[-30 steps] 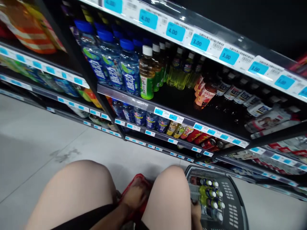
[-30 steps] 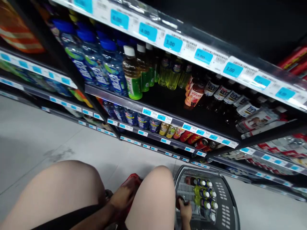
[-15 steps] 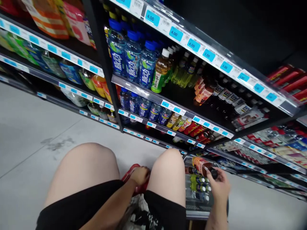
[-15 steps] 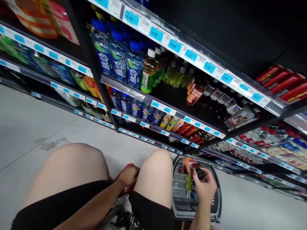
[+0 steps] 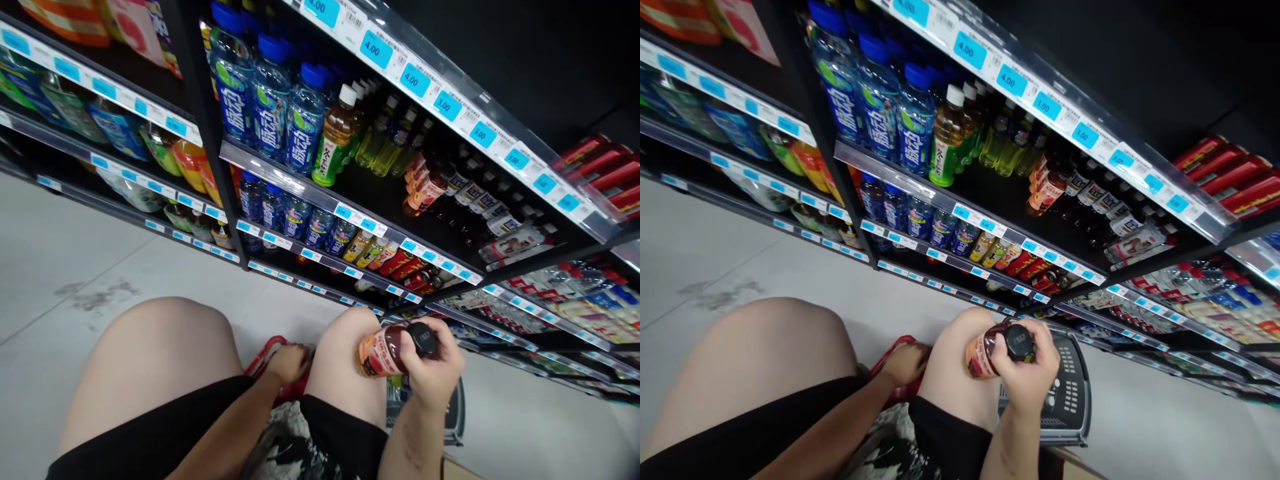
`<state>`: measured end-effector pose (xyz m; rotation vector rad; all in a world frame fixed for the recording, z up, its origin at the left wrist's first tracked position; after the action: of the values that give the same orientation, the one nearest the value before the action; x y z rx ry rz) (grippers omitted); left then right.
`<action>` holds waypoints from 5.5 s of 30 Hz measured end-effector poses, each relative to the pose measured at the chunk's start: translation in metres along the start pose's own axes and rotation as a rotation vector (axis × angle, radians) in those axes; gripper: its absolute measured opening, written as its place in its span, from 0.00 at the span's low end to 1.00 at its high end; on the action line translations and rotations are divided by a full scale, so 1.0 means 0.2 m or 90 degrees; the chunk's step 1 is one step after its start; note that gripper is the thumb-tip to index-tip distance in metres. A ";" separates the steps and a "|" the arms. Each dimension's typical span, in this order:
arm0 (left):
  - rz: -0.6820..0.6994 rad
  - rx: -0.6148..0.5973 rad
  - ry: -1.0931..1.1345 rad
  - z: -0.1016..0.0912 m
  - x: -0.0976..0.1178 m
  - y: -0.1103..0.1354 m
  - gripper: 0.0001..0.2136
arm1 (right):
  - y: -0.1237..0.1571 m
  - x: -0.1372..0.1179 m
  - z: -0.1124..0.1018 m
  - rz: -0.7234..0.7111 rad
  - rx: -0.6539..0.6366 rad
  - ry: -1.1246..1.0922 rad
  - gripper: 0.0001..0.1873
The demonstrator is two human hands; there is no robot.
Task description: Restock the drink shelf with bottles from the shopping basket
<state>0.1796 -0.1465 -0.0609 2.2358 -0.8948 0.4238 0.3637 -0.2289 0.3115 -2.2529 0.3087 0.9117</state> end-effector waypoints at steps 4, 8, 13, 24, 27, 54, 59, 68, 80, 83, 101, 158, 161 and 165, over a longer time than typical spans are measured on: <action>0.000 -0.005 -0.007 0.00 0.01 0.00 0.15 | 0.00 -0.04 0.11 0.015 -0.031 -0.053 0.09; -0.004 -0.009 -0.011 0.00 0.01 0.00 0.15 | -0.03 -0.04 0.23 0.093 -0.168 -0.177 0.09; -0.003 -0.012 -0.025 0.00 0.02 -0.01 0.15 | -0.09 0.06 0.31 0.181 -0.218 -0.220 0.19; 0.001 -0.020 -0.023 0.06 -0.01 -0.05 0.15 | -0.10 0.13 0.30 0.255 -0.152 -0.382 0.52; -0.002 -0.021 -0.021 0.07 -0.01 -0.05 0.14 | -0.08 0.11 0.29 0.244 -0.169 -0.367 0.52; -0.012 -0.018 -0.022 0.05 -0.01 -0.04 0.13 | -0.08 0.01 0.23 0.129 -0.260 -0.262 0.11; -0.008 -0.015 -0.028 0.06 -0.01 -0.04 0.14 | -0.04 0.03 0.15 0.125 -0.177 -0.285 0.18; -0.011 0.001 -0.023 0.04 0.00 -0.03 0.15 | 0.11 0.04 -0.15 0.271 -0.060 -0.019 0.22; -0.009 0.001 -0.035 0.03 0.01 -0.03 0.14 | 0.01 -0.06 -0.15 -0.082 -0.091 -0.087 0.13; -0.011 0.000 -0.027 0.04 0.00 -0.03 0.14 | -0.02 -0.16 -0.07 -0.197 -0.279 -0.071 0.12; -0.012 -0.005 -0.017 0.06 -0.02 -0.05 0.14 | -0.04 0.00 0.06 -0.084 -0.037 -0.090 0.17; -0.101 -0.025 -0.021 0.03 -0.04 0.00 0.17 | -0.22 -0.27 -0.11 -0.275 0.149 -0.128 0.07; -0.113 -0.043 -0.017 0.05 -0.06 -0.01 0.18 | -0.38 -0.45 -0.23 -0.291 0.120 -0.085 0.08; -0.112 -0.076 -0.004 0.09 -0.10 -0.02 0.19 | -0.51 -0.50 -0.25 -0.325 0.194 -0.072 0.10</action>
<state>0.1690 -0.1471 -0.0855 2.1849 -0.7007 0.2747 0.3630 -0.1896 0.4574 -1.8605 -0.1671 0.6628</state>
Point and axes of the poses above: each hand's wrist, its own y-axis away from the middle knuckle, its own z-axis out of the palm, x = y × z, the point moved 7 cm from there along -y, towards the middle knuckle, and after that the axes turned 6 degrees about -x, right-handed, at the moved point
